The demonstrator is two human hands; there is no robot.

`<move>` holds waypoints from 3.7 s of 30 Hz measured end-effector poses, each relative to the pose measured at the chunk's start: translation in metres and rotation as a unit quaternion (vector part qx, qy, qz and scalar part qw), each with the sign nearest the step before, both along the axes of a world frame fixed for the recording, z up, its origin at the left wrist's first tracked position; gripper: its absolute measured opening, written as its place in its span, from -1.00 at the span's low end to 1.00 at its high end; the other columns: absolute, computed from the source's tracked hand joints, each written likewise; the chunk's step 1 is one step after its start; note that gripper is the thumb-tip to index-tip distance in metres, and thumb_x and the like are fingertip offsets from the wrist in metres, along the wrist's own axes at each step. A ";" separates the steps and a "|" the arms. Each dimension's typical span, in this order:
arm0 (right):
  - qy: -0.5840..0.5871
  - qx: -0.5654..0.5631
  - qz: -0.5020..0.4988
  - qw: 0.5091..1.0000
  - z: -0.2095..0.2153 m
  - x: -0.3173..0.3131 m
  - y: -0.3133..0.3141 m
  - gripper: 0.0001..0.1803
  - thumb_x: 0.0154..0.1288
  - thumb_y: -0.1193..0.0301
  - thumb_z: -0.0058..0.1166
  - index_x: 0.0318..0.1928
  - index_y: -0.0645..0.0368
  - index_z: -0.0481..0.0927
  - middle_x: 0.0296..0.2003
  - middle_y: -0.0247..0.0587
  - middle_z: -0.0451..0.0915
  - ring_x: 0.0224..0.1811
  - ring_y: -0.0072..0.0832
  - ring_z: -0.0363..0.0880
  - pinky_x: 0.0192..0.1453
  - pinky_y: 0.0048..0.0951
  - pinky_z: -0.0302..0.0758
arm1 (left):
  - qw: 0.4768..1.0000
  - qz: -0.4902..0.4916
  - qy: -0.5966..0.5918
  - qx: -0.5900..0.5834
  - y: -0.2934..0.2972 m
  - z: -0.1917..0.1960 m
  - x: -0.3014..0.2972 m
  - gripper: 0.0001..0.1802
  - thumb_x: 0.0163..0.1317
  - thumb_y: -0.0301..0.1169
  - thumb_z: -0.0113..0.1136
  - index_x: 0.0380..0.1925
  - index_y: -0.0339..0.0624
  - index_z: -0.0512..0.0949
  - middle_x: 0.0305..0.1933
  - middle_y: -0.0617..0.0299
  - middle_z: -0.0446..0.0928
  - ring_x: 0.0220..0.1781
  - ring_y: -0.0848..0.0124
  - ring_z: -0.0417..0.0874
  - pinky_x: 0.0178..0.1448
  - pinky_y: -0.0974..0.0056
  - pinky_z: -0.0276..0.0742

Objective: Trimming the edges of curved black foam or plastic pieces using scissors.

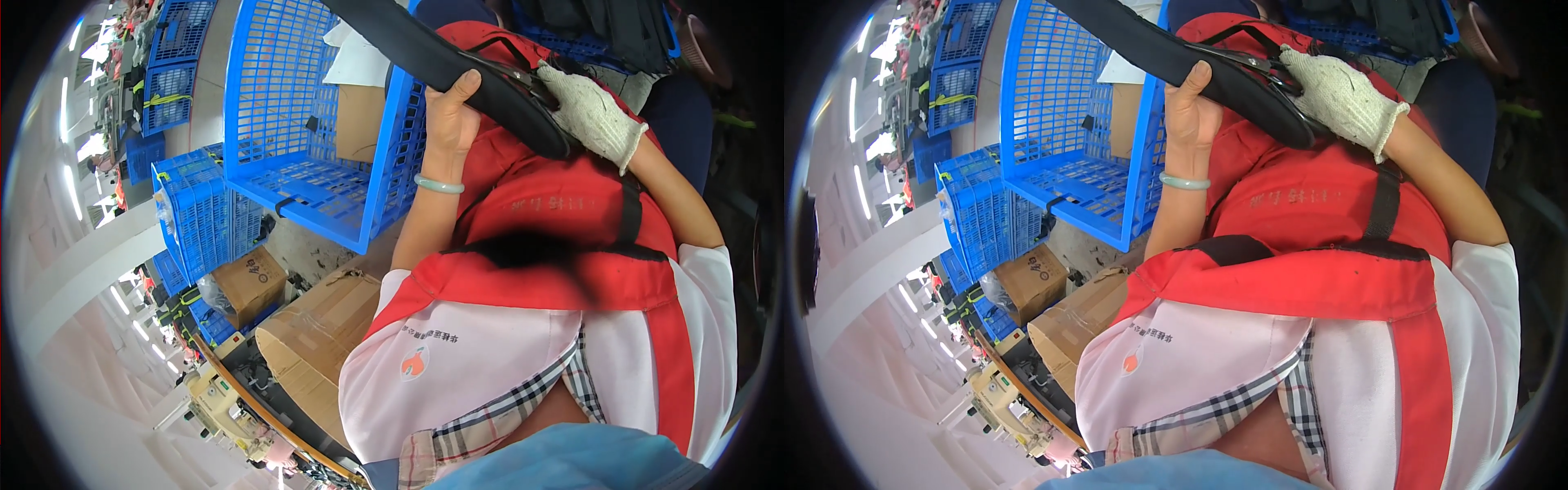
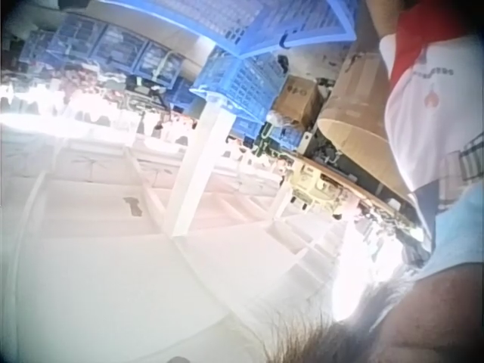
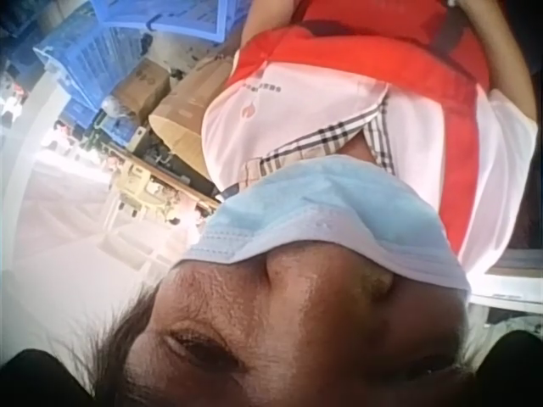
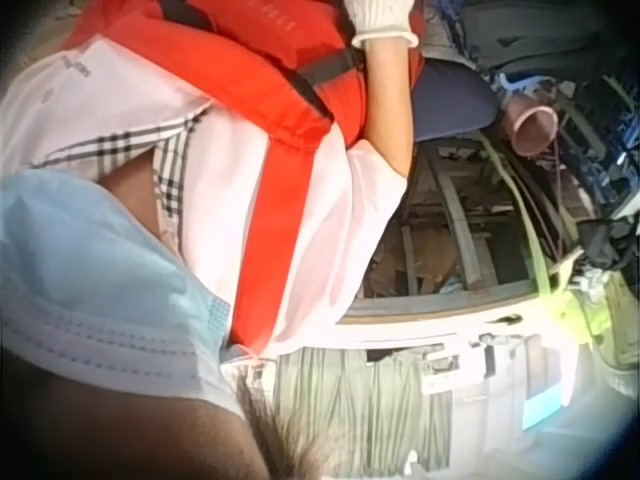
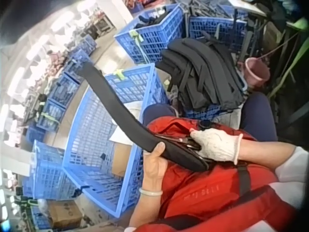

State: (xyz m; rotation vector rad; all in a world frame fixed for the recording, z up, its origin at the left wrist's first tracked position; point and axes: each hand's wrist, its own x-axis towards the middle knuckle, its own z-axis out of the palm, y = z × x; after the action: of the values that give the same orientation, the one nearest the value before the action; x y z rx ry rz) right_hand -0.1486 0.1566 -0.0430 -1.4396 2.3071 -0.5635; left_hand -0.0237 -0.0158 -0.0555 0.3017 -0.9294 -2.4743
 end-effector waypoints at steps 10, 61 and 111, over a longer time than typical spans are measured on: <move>-0.027 -0.104 -0.013 0.994 -0.004 -0.002 -0.001 -0.53 0.26 0.22 0.11 0.08 0.24 0.46 -0.27 0.09 0.60 -0.19 -0.03 0.59 -0.14 -0.19 0.51 | 0.994 -0.032 0.006 0.100 -0.018 0.004 0.004 -0.68 0.11 -0.63 0.26 -0.11 -0.25 0.50 -0.16 0.18 0.58 -0.10 0.28 0.62 0.10 0.20 0.55; -0.037 -0.015 -0.003 0.999 0.006 -0.012 -0.006 -0.41 0.21 0.23 0.09 0.22 0.22 0.37 -0.13 0.16 0.57 -0.03 0.00 0.55 0.05 -0.15 0.47 | 0.991 0.019 -0.047 -0.121 -0.020 0.004 0.008 -0.58 -0.05 -0.71 0.37 -0.16 -0.20 0.52 -0.20 0.20 0.60 -0.15 0.38 0.62 0.09 0.28 0.52; -0.095 -0.018 -0.012 0.995 -0.019 -0.001 -0.005 -0.39 0.25 0.27 0.01 0.24 0.30 0.25 -0.25 0.17 0.57 -0.17 0.07 0.56 -0.14 -0.11 0.47 | 1.000 0.010 -0.004 0.004 -0.009 -0.015 0.003 -0.70 0.12 -0.63 0.26 -0.14 -0.13 0.53 -0.18 0.21 0.60 -0.08 0.29 0.61 0.14 0.16 0.51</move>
State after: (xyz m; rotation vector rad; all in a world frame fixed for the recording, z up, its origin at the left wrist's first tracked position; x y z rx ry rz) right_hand -0.1501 0.1521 -0.0616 -1.3143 2.1786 -0.7196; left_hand -0.0208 -0.0253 -0.0704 0.3229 -0.9145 -2.4605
